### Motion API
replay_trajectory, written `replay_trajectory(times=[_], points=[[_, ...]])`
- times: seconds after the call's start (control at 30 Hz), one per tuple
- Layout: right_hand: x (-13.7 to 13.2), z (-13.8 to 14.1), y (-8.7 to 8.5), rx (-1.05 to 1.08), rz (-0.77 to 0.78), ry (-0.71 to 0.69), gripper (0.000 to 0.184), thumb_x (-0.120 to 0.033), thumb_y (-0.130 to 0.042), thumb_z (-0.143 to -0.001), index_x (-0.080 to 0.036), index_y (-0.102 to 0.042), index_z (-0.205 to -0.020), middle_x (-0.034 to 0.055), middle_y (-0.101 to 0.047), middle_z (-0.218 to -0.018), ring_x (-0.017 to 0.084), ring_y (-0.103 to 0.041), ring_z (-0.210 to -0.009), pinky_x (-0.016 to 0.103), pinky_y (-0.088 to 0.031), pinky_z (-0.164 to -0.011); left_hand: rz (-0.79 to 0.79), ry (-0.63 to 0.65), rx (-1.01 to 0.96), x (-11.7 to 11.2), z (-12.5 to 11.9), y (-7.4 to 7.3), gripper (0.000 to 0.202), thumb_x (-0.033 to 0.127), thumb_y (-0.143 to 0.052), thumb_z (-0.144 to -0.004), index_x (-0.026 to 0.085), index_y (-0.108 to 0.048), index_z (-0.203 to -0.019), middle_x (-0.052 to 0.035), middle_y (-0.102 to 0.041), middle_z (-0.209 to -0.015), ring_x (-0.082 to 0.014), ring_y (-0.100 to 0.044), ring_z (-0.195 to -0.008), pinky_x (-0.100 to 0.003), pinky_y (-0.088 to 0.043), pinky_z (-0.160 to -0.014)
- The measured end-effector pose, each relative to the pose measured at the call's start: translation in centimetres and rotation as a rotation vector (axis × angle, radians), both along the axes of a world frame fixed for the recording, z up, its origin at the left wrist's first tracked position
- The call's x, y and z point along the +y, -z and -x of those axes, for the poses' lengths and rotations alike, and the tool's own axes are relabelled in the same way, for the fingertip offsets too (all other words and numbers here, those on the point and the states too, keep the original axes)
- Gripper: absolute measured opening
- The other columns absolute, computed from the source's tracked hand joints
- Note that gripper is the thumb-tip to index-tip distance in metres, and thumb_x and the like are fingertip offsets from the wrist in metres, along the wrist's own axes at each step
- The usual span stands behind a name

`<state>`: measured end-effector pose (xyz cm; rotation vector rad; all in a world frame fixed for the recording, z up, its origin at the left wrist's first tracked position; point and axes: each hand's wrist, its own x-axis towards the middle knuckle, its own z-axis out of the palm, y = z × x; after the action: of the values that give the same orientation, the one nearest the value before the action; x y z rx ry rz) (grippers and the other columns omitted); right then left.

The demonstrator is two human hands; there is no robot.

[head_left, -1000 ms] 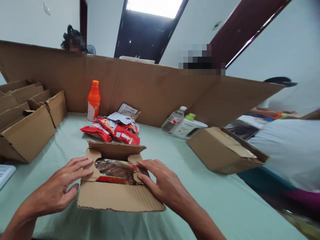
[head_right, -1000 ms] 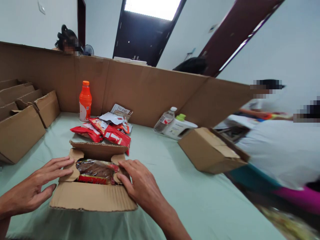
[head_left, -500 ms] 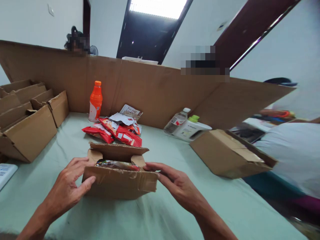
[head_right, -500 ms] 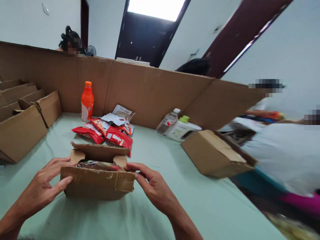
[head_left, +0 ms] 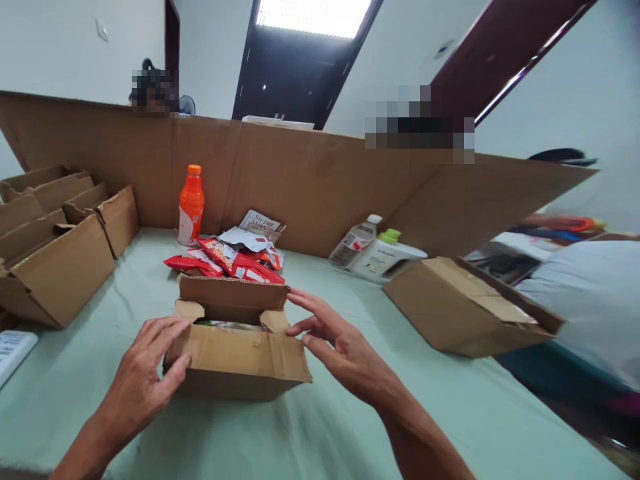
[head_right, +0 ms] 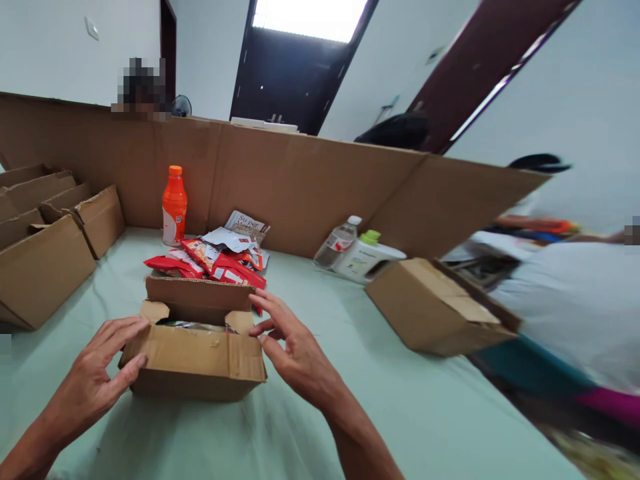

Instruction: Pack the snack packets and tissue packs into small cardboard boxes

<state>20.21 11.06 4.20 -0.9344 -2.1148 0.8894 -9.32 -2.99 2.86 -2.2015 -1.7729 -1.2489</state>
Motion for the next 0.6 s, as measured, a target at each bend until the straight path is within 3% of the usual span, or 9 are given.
replay_trajectory(times=[0.13,0.33,0.4,0.47,0.53,0.6], points=[[0.0,0.2,-0.1,0.022,0.039,0.01,0.043,-0.033,-0.054,-0.092,-0.026,-0.061,-0.135,0.0156,-0.043,-0.159,0.018,-0.074,-0.09,0.043,-0.063,-0.086,-0.027,-0.021,0.014,0.1,-0.2,0.3,0.032,0.02,-0.054,-0.097,0.021,-0.06,-0.129,-0.0102,-0.07,-0.122,-0.025,-0.066,-0.113,-0.039,-0.059,-0.094],[-0.6,1.1,-0.7,-0.007,0.03,0.107,0.072,-0.04,-0.07,-0.082,-0.023,-0.047,-0.148,0.0195,-0.032,-0.164,0.017,-0.071,-0.084,0.035,-0.063,-0.068,-0.032,-0.025,0.031,0.1,-0.3,0.5,0.031,0.021,-0.053,-0.099,0.019,-0.059,-0.129,-0.0107,-0.07,-0.122,-0.0247,-0.065,-0.114,-0.038,-0.058,-0.094],[-0.4,1.4,-0.9,-0.03,0.031,0.129,0.075,-0.04,-0.069,-0.082,-0.02,-0.046,-0.15,0.0199,-0.043,-0.158,0.017,-0.07,-0.079,0.034,-0.062,-0.066,-0.035,-0.023,0.033,0.1,-0.3,0.5,0.031,0.021,-0.054,-0.099,0.018,-0.059,-0.13,-0.0109,-0.07,-0.122,-0.0243,-0.065,-0.114,-0.037,-0.058,-0.094],[0.1,1.5,-0.8,-0.058,0.045,0.114,0.072,-0.043,-0.067,-0.084,-0.019,-0.048,-0.149,0.016,-0.066,-0.134,0.018,-0.07,-0.075,0.034,-0.061,-0.064,-0.038,-0.022,0.029,0.2,-0.2,0.6,0.031,0.02,-0.054,-0.099,0.018,-0.06,-0.13,-0.0108,-0.07,-0.122,-0.0238,-0.065,-0.113,-0.037,-0.058,-0.094],[0.6,1.5,-0.3,-0.063,0.036,0.079,0.057,-0.045,-0.064,-0.088,-0.02,-0.061,-0.139,0.0095,-0.077,-0.105,0.022,-0.072,-0.078,0.037,-0.062,-0.069,-0.04,-0.024,0.026,0.2,-0.2,0.6,0.031,0.02,-0.054,-0.099,0.018,-0.06,-0.129,-0.0107,-0.07,-0.122,-0.0234,-0.065,-0.113,-0.036,-0.057,-0.095],[0.9,1.4,0.5,-0.03,-0.012,0.044,0.038,-0.045,-0.062,-0.09,-0.023,-0.075,-0.118,0.0081,-0.079,-0.101,0.026,-0.074,-0.094,0.042,-0.062,-0.084,-0.041,-0.028,0.025,0.2,-0.3,0.7,0.03,0.021,-0.054,-0.099,0.017,-0.06,-0.129,-0.0106,-0.07,-0.121,-0.0231,-0.065,-0.113,-0.036,-0.057,-0.095]])
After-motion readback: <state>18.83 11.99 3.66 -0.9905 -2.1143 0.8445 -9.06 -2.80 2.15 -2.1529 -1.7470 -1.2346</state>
